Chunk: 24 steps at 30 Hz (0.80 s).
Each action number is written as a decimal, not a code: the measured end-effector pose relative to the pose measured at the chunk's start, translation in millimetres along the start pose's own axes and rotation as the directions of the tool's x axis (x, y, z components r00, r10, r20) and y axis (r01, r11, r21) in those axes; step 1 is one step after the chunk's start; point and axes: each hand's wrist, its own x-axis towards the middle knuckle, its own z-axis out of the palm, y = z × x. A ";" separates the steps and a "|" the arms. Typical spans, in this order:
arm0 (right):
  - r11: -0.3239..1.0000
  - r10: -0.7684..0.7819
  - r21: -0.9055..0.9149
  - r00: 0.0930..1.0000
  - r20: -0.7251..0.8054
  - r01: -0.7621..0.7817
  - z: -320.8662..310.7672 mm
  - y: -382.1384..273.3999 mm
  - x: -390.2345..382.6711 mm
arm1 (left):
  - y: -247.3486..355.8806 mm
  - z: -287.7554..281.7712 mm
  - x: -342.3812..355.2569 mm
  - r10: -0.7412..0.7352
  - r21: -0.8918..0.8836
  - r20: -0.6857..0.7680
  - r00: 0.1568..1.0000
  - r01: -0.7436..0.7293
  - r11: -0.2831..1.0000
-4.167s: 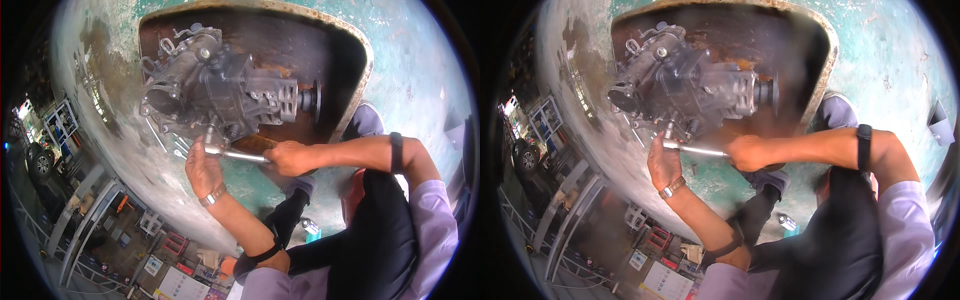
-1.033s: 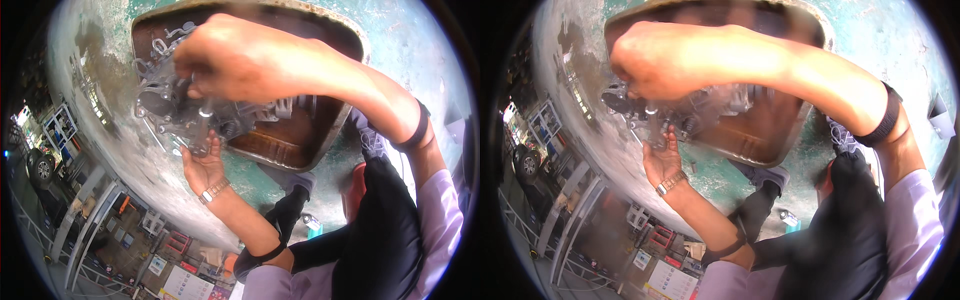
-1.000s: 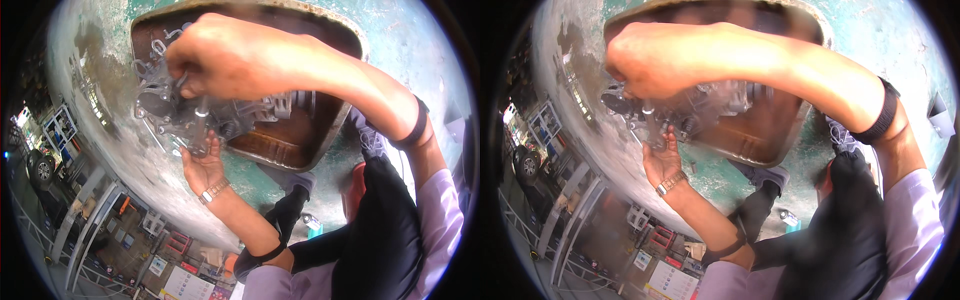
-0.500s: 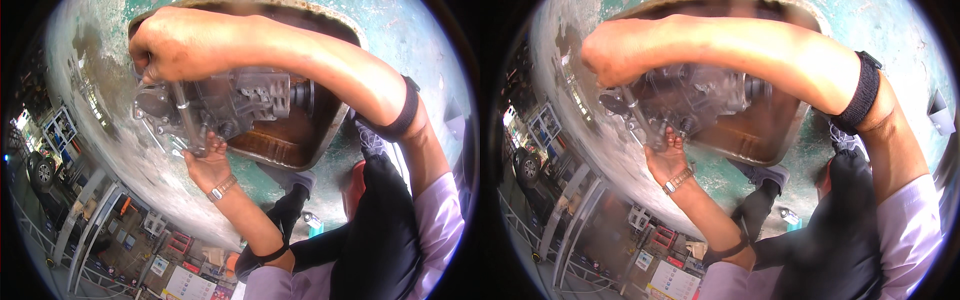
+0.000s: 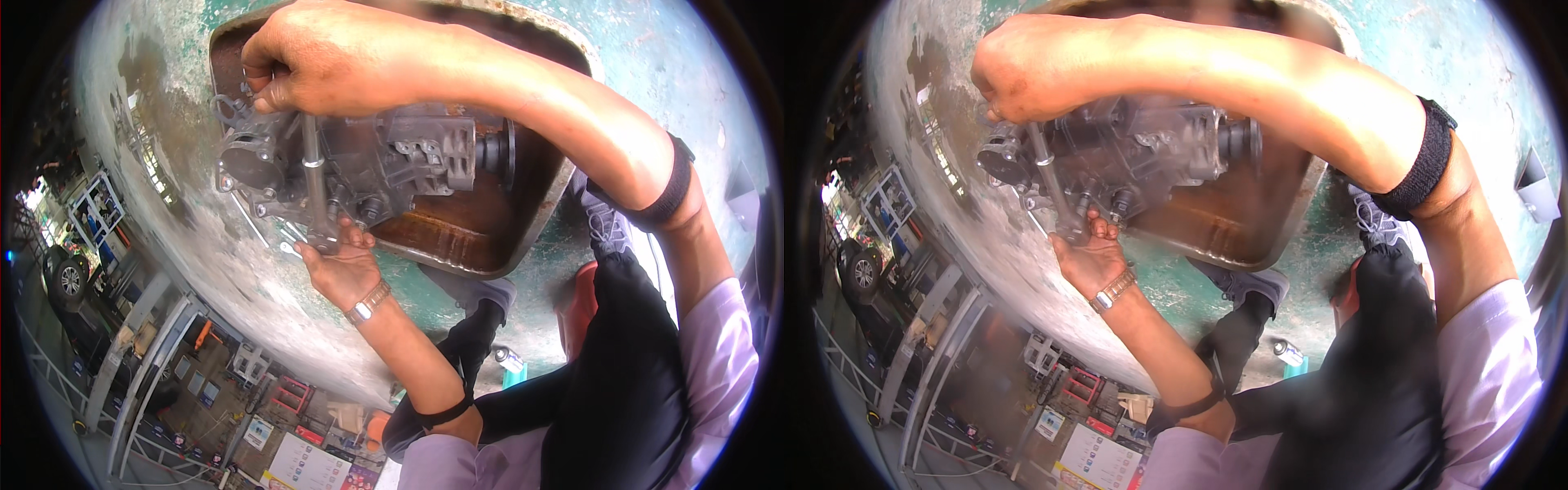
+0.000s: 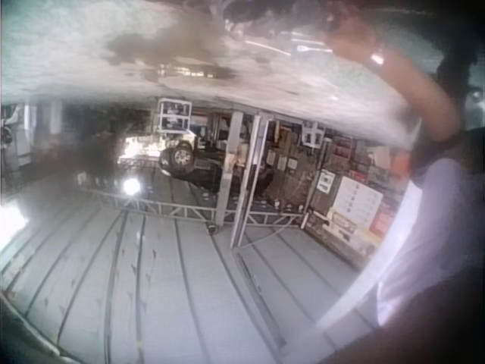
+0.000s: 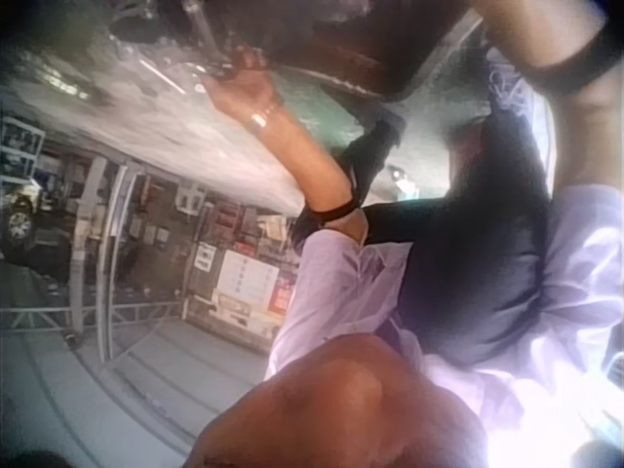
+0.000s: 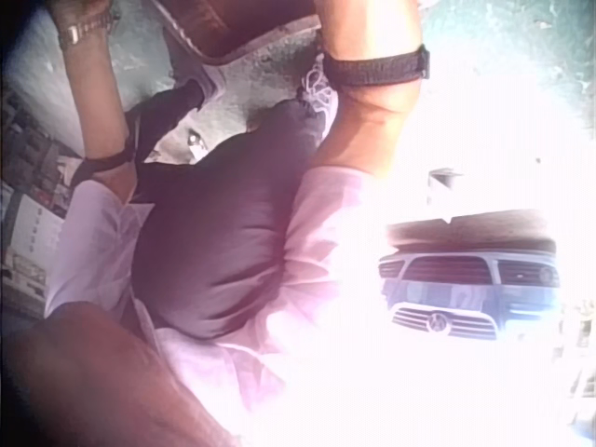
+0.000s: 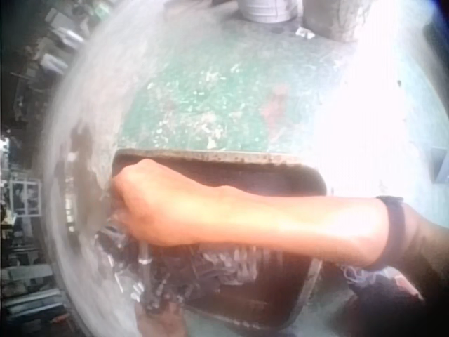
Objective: The person uses a ratchet wrench to tighten bolts on a disassembled engine block placed in a metal tray. The person repeatedly rotates the ratchet handle to secure fasteners on the engine casing.
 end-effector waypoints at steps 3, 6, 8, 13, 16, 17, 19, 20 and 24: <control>0.998 -0.021 -0.052 0.999 0.031 0.023 0.3 -4.5 0.8 | -2.7 2.3 -0.1 0.031 0.023 0.010 0.999 -0.031 0.999; 0.992 -0.070 -0.102 0.994 0.089 0.079 -0.8 -10.6 2.1 | -1.8 8.9 -1.8 0.026 0.030 -0.026 0.999 -0.025 0.999; 0.989 -0.090 -0.107 0.988 0.125 0.103 -2.6 -12.3 2.6 | -1.7 15.0 -3.5 0.031 0.051 -0.062 0.998 -0.028 0.998; 0.993 -0.011 -0.109 0.980 0.197 0.033 -3.7 -10.6 7.0 | -5.2 29.8 -5.3 0.029 0.027 -0.231 0.973 -0.023 0.999; 0.992 -0.030 -0.120 0.988 0.149 0.048 -7.3 -9.8 7.4 | -5.1 34.6 -6.7 0.041 0.036 -0.230 0.972 -0.034 0.999; 0.991 -0.047 -0.119 0.990 0.130 0.062 -9.5 -11.8 6.1 | -4.2 35.6 -7.0 0.041 0.036 -0.254 0.966 -0.033 0.999; 0.994 0.086 0.045 0.979 0.185 -0.096 -20.9 -13.3 -1.9 | -5.0 37.5 -8.7 0.066 0.068 -0.241 0.968 -0.051 0.996; 0.988 0.104 0.093 0.975 0.199 -0.124 -25.6 -14.9 -5.2 | -5.0 38.1 -9.3 0.076 0.085 -0.252 0.965 -0.056 0.995; 0.971 0.078 0.205 0.974 0.212 -0.122 -39.6 -25.2 -18.3 | -6.0 37.1 -9.1 0.064 0.086 -0.245 0.967 -0.044 0.995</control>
